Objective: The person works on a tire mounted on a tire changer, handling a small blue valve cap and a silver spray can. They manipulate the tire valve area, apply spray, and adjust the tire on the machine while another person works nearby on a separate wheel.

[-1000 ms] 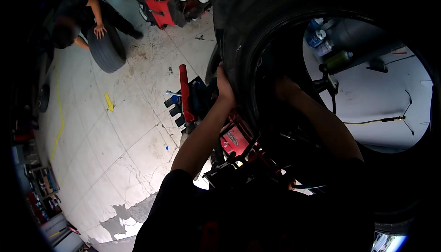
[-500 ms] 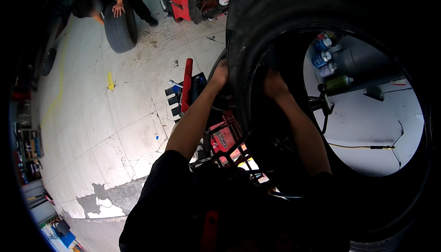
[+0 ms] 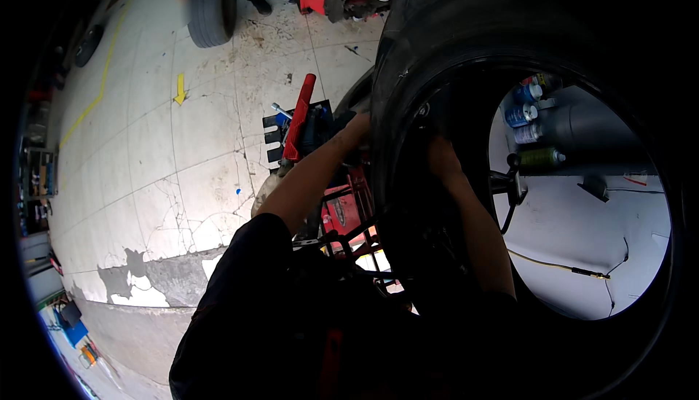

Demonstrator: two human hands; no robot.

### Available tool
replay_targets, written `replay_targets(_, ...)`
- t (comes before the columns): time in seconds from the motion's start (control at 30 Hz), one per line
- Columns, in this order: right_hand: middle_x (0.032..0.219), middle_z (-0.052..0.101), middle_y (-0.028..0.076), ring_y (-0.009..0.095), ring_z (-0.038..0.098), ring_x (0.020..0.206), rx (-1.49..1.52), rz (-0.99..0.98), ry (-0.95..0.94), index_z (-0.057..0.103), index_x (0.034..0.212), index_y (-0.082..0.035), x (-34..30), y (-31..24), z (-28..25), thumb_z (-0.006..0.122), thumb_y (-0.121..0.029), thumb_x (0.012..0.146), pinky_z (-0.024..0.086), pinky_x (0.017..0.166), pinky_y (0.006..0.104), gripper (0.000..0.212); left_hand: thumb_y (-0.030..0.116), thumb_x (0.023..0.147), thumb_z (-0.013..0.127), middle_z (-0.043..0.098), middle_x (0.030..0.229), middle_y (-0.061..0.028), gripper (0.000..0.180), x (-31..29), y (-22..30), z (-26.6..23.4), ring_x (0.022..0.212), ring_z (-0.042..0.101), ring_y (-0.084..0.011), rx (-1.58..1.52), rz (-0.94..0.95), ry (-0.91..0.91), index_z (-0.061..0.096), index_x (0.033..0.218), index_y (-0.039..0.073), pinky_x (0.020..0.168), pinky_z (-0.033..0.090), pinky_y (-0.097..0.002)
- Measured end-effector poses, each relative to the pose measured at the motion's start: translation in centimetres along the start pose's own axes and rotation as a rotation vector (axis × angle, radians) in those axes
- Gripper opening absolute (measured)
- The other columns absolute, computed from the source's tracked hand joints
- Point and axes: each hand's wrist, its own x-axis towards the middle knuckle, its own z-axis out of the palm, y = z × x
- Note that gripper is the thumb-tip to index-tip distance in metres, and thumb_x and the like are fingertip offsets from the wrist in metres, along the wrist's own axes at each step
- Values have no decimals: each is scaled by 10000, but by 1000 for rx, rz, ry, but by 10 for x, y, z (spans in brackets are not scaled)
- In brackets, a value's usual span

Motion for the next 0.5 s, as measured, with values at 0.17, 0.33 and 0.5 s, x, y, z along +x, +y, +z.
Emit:
replay_targets(0.17, 1069, 579, 256, 336, 602, 950, -149, -89, 164, 527, 1174, 62, -7, 5, 1, 458, -129, 862, 490, 835, 400, 372, 282, 835, 620, 610, 1150, -156, 403, 3, -7, 22, 1038, 589, -295, 151, -159, -23, 589, 1175, 67, 905, 459, -382)
replay_targets(0.33, 1049, 578, 224, 323, 602, 950, -71, 38, -144, 504, 1222, 52, 8, -8, -15, 464, -141, 875, 503, 805, 394, 399, 285, 835, 615, 616, 1139, -152, 390, 7, -10, 27, 1025, 596, -294, 163, -197, -22, 598, 1157, 66, 894, 465, -382)
replay_targets(0.5, 970, 593, 159, 291, 601, 944, -335, -111, 210, 535, 1192, 37, -8, 5, 2, 493, -150, 872, 512, 776, 382, 373, 289, 835, 610, 623, 1127, -148, 378, 16, -7, 26, 1011, 604, -293, 173, -205, -18, 607, 1139, 66, 884, 472, -383)
